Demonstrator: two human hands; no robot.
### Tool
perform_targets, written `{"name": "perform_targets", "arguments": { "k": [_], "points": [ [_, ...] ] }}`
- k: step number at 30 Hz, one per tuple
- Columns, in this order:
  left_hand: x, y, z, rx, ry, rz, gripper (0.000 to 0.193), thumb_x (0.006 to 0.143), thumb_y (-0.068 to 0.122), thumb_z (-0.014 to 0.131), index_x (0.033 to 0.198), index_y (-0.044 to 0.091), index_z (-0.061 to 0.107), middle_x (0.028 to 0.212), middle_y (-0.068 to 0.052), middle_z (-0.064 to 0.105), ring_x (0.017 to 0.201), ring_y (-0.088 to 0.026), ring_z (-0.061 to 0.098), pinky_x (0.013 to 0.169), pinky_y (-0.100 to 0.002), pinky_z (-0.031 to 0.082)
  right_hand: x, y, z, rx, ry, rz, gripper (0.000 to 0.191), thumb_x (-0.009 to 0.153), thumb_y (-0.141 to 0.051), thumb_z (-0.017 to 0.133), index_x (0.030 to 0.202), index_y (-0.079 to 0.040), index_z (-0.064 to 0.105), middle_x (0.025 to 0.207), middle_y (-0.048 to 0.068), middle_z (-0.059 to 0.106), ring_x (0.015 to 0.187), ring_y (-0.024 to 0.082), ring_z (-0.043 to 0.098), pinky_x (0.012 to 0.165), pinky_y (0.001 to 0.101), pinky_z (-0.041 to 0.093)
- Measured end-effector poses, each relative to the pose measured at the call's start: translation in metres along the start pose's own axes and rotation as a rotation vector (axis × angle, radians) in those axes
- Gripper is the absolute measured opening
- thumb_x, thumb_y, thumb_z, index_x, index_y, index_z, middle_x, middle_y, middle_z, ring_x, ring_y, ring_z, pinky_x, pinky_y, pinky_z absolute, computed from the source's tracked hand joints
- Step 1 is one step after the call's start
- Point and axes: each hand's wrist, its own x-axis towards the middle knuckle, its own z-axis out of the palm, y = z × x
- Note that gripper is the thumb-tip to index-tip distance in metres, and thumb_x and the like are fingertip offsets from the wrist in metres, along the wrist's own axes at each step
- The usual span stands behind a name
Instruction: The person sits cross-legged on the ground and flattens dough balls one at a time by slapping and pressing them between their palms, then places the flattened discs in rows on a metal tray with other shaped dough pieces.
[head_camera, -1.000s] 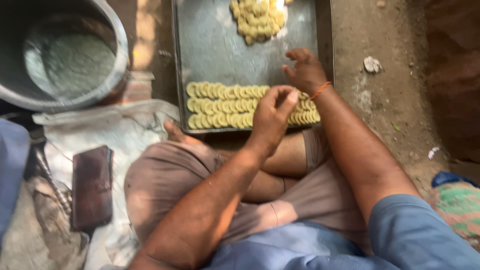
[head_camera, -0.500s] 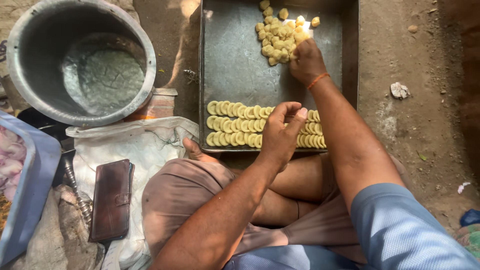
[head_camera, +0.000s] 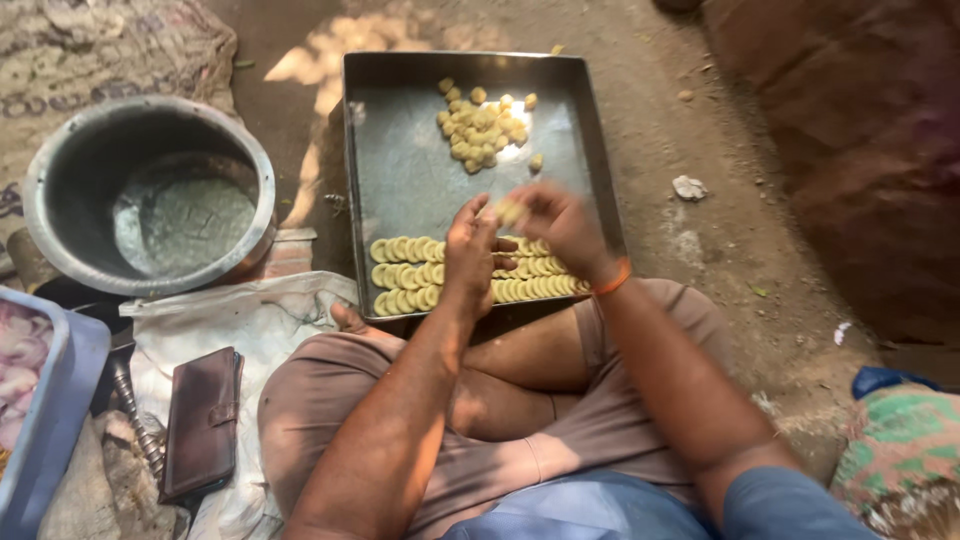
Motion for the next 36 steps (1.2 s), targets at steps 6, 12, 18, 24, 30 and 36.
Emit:
{"name": "perform_targets", "arguments": {
  "k": [6, 12, 18, 24, 30, 36],
  "points": [
    [0.000, -0.013, -0.015, 0.101, -0.006, 0.057, 0.026, 0.106, 0.018, 0.052, 0.121, 0.000, 0.062, 0.076, -0.002, 0.062, 0.056, -0.009, 0.052, 0.045, -0.025, 0.041, -0.039, 0.021, 0.034, 0.119, 0.158, -0.001, 0.018, 0.092, 0.002, 0.072, 0.108, 0.000, 0.063, 0.109, 0.006, 0.066, 0.098, 0.010, 0.064, 0.086, 0.0248, 0.055],
    [-0.008, -0.004, -0.014, 0.098, 0.015, 0.209, 0.026, 0.108, 0.020, 0.058, 0.119, -0.003, 0.060, 0.069, -0.009, 0.057, 0.053, -0.014, 0.051, 0.049, -0.028, 0.046, -0.031, 0.030, 0.013, 0.111, 0.483, 0.325, 0.039, 0.097, -0.019, 0.067, 0.130, 0.000, 0.059, 0.123, 0.011, 0.065, 0.098, 0.010, 0.068, 0.083, 0.0286, 0.057],
    [-0.062, -0.019, 0.029, 0.190, -0.423, 0.267, 0.054, 0.107, 0.040, 0.038, 0.147, 0.004, 0.030, 0.131, -0.010, 0.030, 0.117, -0.019, 0.027, 0.097, -0.033, 0.027, -0.037, 0.004, 0.034, -0.166, 0.208, -0.168, 0.063, 0.114, -0.046, 0.036, 0.150, 0.003, 0.050, 0.154, 0.016, 0.053, 0.147, 0.026, 0.046, 0.127, 0.0397, 0.031],
    [-0.052, -0.004, 0.038, -0.076, -0.440, 0.523, 0.076, 0.112, 0.053, 0.026, 0.168, 0.006, 0.006, 0.179, -0.011, 0.002, 0.165, -0.022, 0.000, 0.134, -0.035, 0.004, -0.029, -0.022, 0.093, -0.540, -0.061, -0.391, 0.086, 0.109, -0.066, 0.006, 0.165, -0.007, 0.033, 0.178, 0.014, 0.012, 0.168, 0.028, 0.004, 0.137, 0.0480, 0.002],
    [-0.049, -0.003, 0.038, -0.289, -0.354, 0.269, 0.077, 0.113, 0.055, 0.024, 0.167, 0.001, 0.015, 0.172, -0.019, 0.012, 0.160, -0.029, 0.007, 0.129, -0.041, 0.009, -0.009, -0.041, 0.093, -0.301, 0.010, -0.391, 0.101, 0.102, -0.083, 0.007, 0.173, -0.011, 0.005, 0.178, 0.008, 0.005, 0.167, 0.023, 0.001, 0.135, 0.0415, 0.002],
    [-0.049, -0.012, 0.009, 0.000, -0.550, 0.526, 0.088, 0.107, 0.073, 0.016, 0.168, 0.010, 0.007, 0.179, -0.006, 0.004, 0.165, -0.020, 0.001, 0.138, -0.034, 0.006, -0.024, -0.035, 0.092, -0.567, 0.069, -0.528, 0.110, 0.090, -0.087, -0.001, 0.169, -0.013, 0.007, 0.181, 0.005, 0.009, 0.165, 0.021, 0.006, 0.136, 0.0423, 0.002]
  ]
}}
